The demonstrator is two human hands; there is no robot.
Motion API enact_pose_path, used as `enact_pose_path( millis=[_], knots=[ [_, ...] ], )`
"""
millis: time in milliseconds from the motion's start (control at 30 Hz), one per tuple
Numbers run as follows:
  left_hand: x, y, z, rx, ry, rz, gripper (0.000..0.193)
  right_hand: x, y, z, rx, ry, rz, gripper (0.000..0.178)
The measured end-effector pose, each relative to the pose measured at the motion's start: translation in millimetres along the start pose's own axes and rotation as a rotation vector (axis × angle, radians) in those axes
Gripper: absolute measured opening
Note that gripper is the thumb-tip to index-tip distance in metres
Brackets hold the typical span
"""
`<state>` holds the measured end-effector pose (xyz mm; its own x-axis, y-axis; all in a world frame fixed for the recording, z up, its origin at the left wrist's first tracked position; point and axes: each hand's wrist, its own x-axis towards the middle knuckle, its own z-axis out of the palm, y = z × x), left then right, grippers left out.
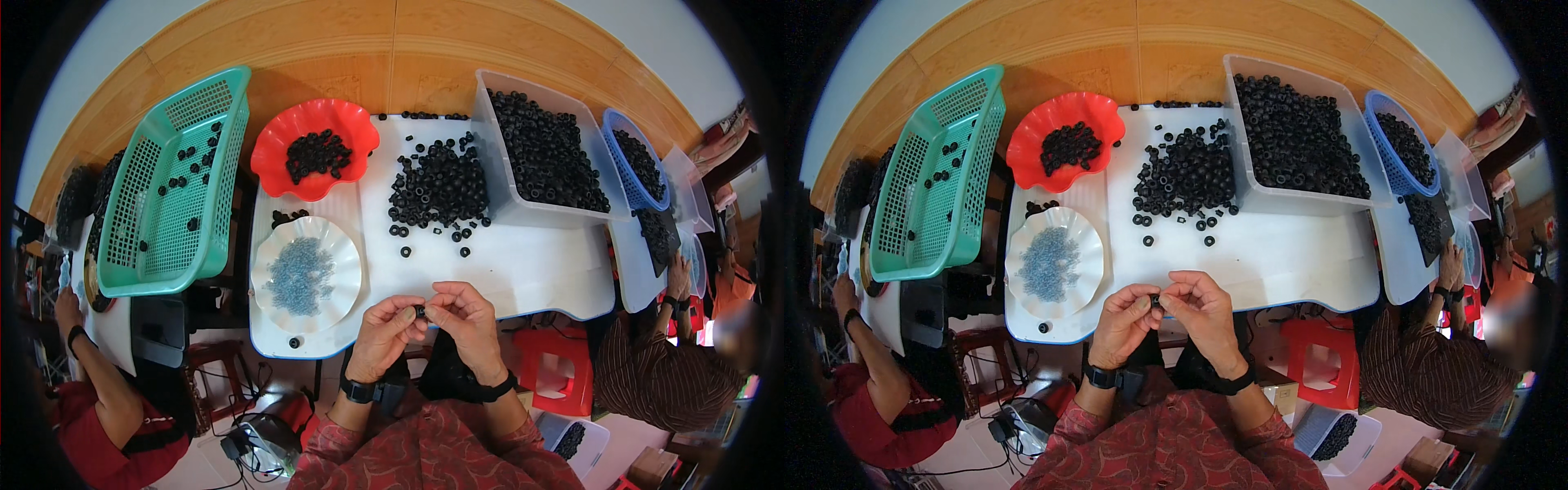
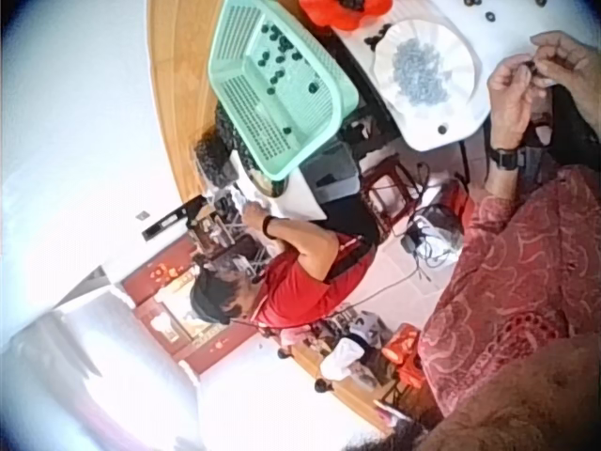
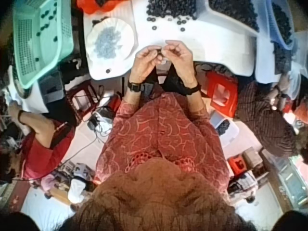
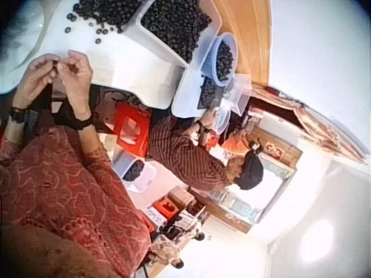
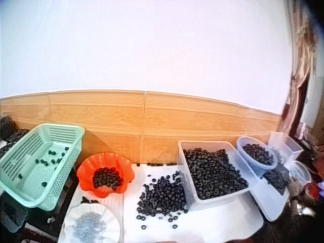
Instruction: Sorting small black plastic O-rings or gaskets on a manufacturing table.
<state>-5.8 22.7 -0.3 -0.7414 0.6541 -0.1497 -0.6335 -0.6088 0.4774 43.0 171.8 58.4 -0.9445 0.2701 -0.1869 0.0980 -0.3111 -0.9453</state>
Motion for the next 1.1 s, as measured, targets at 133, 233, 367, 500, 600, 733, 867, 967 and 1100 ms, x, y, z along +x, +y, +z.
enact_pose_path(
  millis=[133,233,367,500,600,733,867,967,1100],
  knots=[
    [0,1,2,-0.017,0.007,0.002,0.022,1,-2,3,0.000,0.011,0.014,0.031],
    [0,1,2,-0.024,-0.006,0.004,0.022,1,-3,3,-0.023,0.015,0.011,0.031],
    [-1,-1,2,0.040,0.000,0.007,0.022,-1,-2,7,-0.192,0.060,-0.052,0.031],
    [-1,0,12,0.115,0.070,0.043,0.020,0,-1,10,-0.378,0.075,-0.129,0.031],
    [0,-3,4,0.065,0.026,0.062,0.021,3,-1,11,-0.366,0.061,-0.116,0.029],
    [0,-4,6,-0.012,0.055,0.080,0.020,15,-8,6,-0.408,0.005,-0.173,0.020],
    [0,-1,6,-0.006,0.061,0.062,0.020,47,-15,-2,-0.789,0.100,-0.441,0.015],
    [1,-1,5,-0.004,0.046,0.056,0.020,71,-10,-10,-1.010,0.105,-0.650,0.020],
    [0,-1,2,-0.007,0.035,0.048,0.020,85,-3,-2,-1.197,0.145,-0.648,0.019]
  ],
)
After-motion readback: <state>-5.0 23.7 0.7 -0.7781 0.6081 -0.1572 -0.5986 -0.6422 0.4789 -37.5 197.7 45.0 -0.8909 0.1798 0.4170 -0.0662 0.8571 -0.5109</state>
